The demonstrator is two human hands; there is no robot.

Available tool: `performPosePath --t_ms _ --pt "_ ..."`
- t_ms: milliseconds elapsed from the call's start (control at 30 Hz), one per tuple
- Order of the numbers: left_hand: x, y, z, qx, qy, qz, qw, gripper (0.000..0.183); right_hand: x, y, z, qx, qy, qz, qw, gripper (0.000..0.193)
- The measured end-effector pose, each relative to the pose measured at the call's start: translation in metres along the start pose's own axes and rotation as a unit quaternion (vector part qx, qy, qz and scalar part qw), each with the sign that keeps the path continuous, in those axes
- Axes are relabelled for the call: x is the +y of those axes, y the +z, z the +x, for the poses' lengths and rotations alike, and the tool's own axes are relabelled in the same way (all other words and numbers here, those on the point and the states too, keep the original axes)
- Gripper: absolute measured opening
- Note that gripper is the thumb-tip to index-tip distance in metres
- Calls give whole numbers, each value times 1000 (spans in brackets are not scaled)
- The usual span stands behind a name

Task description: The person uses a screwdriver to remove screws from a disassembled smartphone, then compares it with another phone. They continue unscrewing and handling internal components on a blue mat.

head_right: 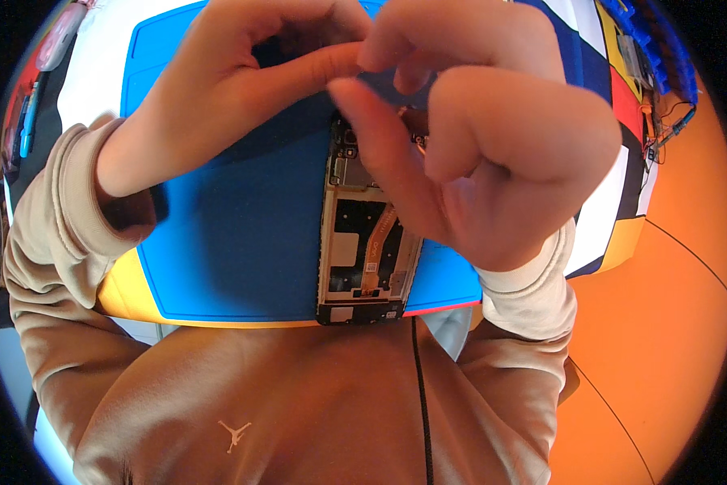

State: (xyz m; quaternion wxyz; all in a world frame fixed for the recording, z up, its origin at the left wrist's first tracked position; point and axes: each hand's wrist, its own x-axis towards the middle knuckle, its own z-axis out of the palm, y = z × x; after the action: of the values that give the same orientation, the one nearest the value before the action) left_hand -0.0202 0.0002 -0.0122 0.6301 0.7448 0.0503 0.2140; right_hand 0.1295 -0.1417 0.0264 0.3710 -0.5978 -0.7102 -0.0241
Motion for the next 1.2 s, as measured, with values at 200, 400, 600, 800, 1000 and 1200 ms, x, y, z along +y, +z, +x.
performPosePath --t_ms 200,400,600,800,1000,1200 --pt "-13 -4 1 7 77 143 987 10 6 -7 3 -20 -38 66 997 46" --pt "-11 -4 -2 -10 76 129 989 9 0 -1 -2 22 -14 78 997 42" --pt "-11 -2 -7 -25 129 150 980 7 -2 3 -6 56 3 24 998 37" --pt "8 -10 -8 -58 118 169 977 5 -7 5 0 59 -5 85 995 36" --pt "5 -14 -3 -52 124 158 978 4 -6 0 10 -22 -11 63 998 36" --pt "17 -23 -3 -50 131 204 969 4 -3 0 9 39 15 109 993 35"
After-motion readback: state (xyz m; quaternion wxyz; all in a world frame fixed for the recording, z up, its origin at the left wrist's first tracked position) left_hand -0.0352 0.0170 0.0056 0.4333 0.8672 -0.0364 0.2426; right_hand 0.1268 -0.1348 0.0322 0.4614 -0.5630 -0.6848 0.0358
